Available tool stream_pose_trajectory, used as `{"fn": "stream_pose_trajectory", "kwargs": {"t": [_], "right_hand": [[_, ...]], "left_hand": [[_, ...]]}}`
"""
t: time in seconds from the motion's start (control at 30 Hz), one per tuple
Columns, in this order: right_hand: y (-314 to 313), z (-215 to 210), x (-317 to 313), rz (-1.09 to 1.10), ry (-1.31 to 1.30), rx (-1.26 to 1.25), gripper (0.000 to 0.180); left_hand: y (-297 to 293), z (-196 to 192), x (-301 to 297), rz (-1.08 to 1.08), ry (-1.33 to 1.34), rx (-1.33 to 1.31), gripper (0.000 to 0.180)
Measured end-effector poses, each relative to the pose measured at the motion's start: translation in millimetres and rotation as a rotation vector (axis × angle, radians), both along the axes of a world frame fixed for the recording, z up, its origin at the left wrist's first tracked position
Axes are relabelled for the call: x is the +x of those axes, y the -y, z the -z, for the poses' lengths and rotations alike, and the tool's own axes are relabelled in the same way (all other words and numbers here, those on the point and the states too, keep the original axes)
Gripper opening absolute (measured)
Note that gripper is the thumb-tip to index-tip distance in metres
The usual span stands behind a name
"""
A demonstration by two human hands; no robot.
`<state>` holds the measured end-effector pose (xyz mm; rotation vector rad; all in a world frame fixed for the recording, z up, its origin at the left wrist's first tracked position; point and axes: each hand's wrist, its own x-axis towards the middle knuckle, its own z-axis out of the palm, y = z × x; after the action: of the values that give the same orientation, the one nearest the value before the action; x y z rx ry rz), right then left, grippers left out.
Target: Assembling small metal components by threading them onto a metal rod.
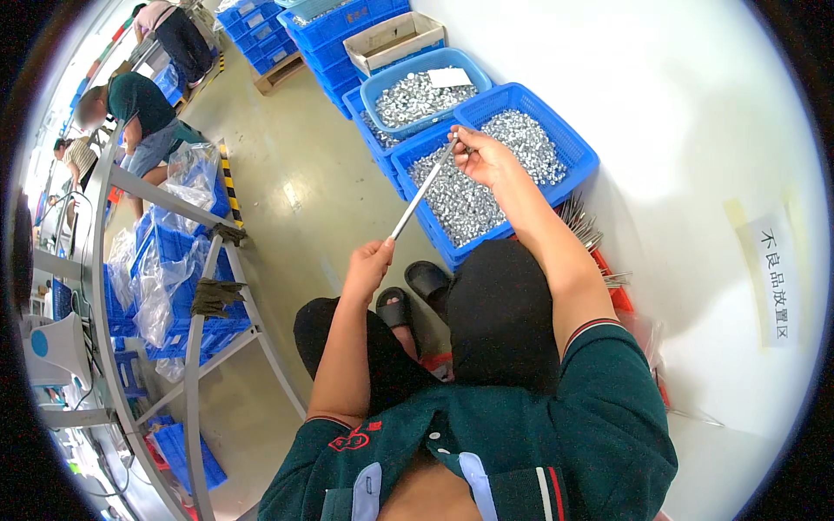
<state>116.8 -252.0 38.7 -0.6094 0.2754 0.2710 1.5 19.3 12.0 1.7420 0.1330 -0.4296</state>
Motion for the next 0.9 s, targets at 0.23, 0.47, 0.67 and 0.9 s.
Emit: {"fn": "stream_pose_trajectory", "kwargs": {"t": [0.23,0.47,0.67,0.9], "right_hand": [[0,-6,-2,-0.037,0.06,-0.058,0.017],[2,-14,-3,-0.095,0.196,-0.312,0.016],[8,-21,-4,-0.12,0.239,-0.494,0.017],[-17,-24,-13,-0.32,0.205,-0.579,0.024]], "left_hand": [[1,-1,0,-0.009,-0.009,0.011,0.037],[2,-7,-2,0.002,-0.018,-0.072,0.036],[6,-9,-3,0.014,0.023,-0.099,0.036],[12,2,3,-0.042,0.084,-0.089,0.035]]}}
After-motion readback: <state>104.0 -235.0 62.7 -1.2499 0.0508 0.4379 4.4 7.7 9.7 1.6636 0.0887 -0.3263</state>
